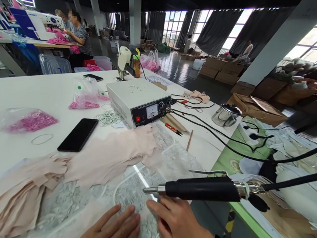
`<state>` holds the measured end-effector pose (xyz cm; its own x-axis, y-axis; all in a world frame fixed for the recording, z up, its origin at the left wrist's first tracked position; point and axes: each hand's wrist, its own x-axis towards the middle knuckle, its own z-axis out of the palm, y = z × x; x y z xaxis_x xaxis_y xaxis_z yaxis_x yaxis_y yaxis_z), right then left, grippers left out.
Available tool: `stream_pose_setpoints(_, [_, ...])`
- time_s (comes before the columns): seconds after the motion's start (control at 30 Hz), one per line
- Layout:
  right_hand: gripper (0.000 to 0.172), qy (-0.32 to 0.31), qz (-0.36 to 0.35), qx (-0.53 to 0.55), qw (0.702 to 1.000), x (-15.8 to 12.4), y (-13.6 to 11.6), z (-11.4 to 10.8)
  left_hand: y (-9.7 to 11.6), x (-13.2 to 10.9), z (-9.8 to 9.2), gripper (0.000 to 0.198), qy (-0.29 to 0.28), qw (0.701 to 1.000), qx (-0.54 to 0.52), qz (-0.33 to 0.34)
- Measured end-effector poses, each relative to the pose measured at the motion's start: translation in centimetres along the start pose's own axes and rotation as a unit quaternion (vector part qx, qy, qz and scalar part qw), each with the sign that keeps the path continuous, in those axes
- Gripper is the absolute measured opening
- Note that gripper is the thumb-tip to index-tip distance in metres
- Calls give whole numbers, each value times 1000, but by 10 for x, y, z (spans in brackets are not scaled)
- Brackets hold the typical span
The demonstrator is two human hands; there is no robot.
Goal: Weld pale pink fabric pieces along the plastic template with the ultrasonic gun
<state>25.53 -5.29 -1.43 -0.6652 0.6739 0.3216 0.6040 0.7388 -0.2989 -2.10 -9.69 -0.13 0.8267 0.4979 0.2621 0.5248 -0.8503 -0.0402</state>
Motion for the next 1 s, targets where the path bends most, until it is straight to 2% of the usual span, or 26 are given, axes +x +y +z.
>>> stream_pose_setpoints(0.1, [54,3,-2,9,1000,0,2,2,-1,20,-13,46,-3,999,27,38])
stream_pose_setpoints(0.23, [55,17,-16,18,1000,-3,5,3,-1,33,-22,40,-19,999,23,39])
stream_pose_setpoints(0.47, [53,17,-30,11,999,-8,9,4,2,28,-24,48,1,999,-42,-7])
stream_pose_setpoints(0.77, [53,79,-38,-1,996,-2,5,-1,5,32,-24,46,2,999,-43,-18])
stream_pose_setpoints(0.9, [40,100,-17,42,994,-5,5,-2,5,32,-26,40,-13,1000,11,2])
stream_pose_setpoints(1.0, [33,104,-27,57,993,-7,7,-2,5,31,-25,39,-2,999,31,6])
